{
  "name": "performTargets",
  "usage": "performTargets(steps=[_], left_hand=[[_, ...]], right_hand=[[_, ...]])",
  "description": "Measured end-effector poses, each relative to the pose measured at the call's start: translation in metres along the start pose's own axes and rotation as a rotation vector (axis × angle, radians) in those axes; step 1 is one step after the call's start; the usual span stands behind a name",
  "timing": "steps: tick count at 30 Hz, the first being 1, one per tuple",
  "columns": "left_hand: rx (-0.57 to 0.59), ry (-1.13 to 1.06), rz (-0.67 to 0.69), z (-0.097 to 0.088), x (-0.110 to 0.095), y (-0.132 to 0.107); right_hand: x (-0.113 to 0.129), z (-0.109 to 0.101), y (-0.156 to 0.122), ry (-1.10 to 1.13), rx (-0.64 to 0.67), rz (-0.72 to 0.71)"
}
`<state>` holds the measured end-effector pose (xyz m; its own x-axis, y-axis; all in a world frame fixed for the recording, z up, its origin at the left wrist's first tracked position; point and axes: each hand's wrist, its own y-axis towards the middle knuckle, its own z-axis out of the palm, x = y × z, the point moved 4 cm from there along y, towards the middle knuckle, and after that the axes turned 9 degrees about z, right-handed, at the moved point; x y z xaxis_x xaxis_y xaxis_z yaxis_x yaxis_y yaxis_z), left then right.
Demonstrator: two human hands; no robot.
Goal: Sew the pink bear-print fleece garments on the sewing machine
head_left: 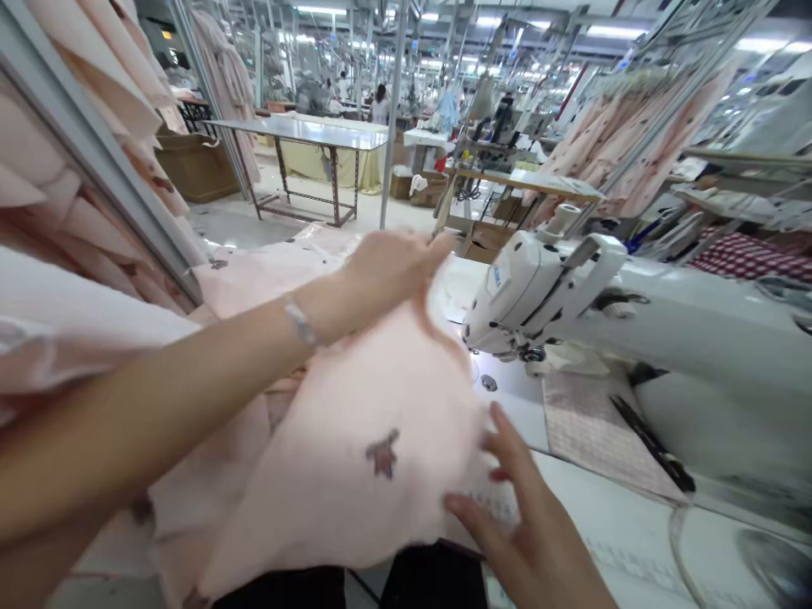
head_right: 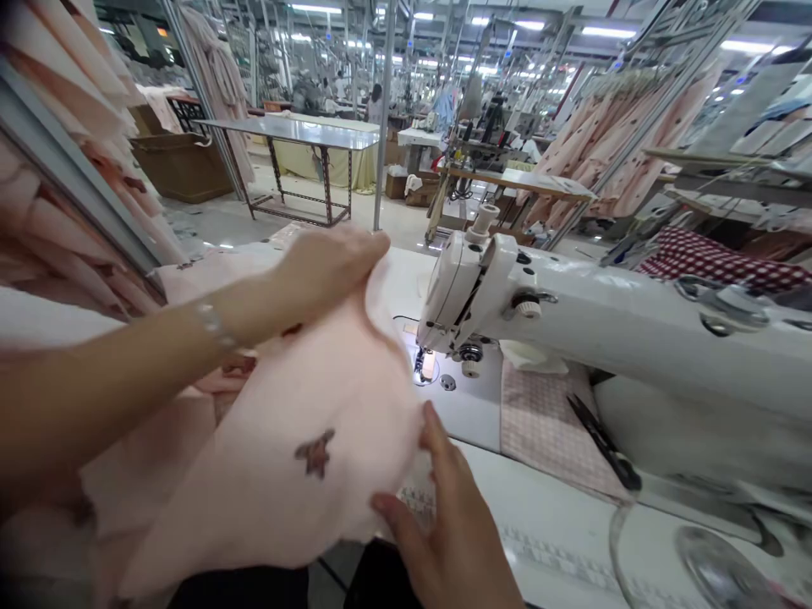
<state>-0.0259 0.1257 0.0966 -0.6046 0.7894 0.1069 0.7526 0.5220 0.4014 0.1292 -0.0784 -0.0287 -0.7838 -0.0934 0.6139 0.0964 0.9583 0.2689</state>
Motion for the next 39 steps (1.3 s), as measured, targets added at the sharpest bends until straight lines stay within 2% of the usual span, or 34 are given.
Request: performTargets(steps=[2, 4, 6, 9, 11, 14, 22, 25, 29, 32, 36, 39], left_hand=[[0.092, 0.016, 0.014, 0.033, -0.011, 0.009], [0.185, -0.057, 0.085, 0.059, -0.029, 0.005], [0.252, -0.193, 0.202, 0.075, -0.048, -0.007], [0.311, -0.347, 0.369, 0.087, -0.065, -0.025], [0.313, -0.402, 0.425, 0.092, -0.068, -0.03], [0.313, -0.475, 0.416, 0.094, -0.065, -0.033], [0.321, -0.5, 0.412, 0.094, -0.062, -0.039], [0.314, -0.465, 0.413, 0.099, -0.064, -0.038], [0.275, -0.417, 0.363, 0.104, -0.066, -0.039], [0.251, -0.395, 0.352, 0.101, -0.065, -0.041], [0.276, -0.364, 0.399, 0.098, -0.064, -0.042], [0.265, -0.365, 0.406, 0.104, -0.064, -0.042]], right_hand=[[-0.012, -0.004, 0.004, -0.164, -0.019, -0.12], [-0.019, -0.006, 0.007, -0.222, -0.004, -0.205], [-0.022, -0.005, 0.009, -0.227, 0.034, -0.25], [-0.02, 0.003, 0.011, -0.25, 0.081, -0.283], [-0.019, 0.01, 0.013, -0.281, 0.11, -0.267], [-0.018, 0.017, 0.016, -0.273, 0.125, -0.209], [-0.015, 0.017, 0.015, -0.163, 0.162, -0.132], [-0.009, 0.017, 0.012, -0.164, 0.155, -0.164], [0.006, 0.024, 0.004, -0.195, 0.215, -0.342], [0.012, 0.03, 0.004, -0.225, 0.237, -0.43], [0.018, 0.029, 0.01, -0.083, 0.191, -0.435], [0.019, 0.021, 0.014, 0.135, 0.199, -0.348]])
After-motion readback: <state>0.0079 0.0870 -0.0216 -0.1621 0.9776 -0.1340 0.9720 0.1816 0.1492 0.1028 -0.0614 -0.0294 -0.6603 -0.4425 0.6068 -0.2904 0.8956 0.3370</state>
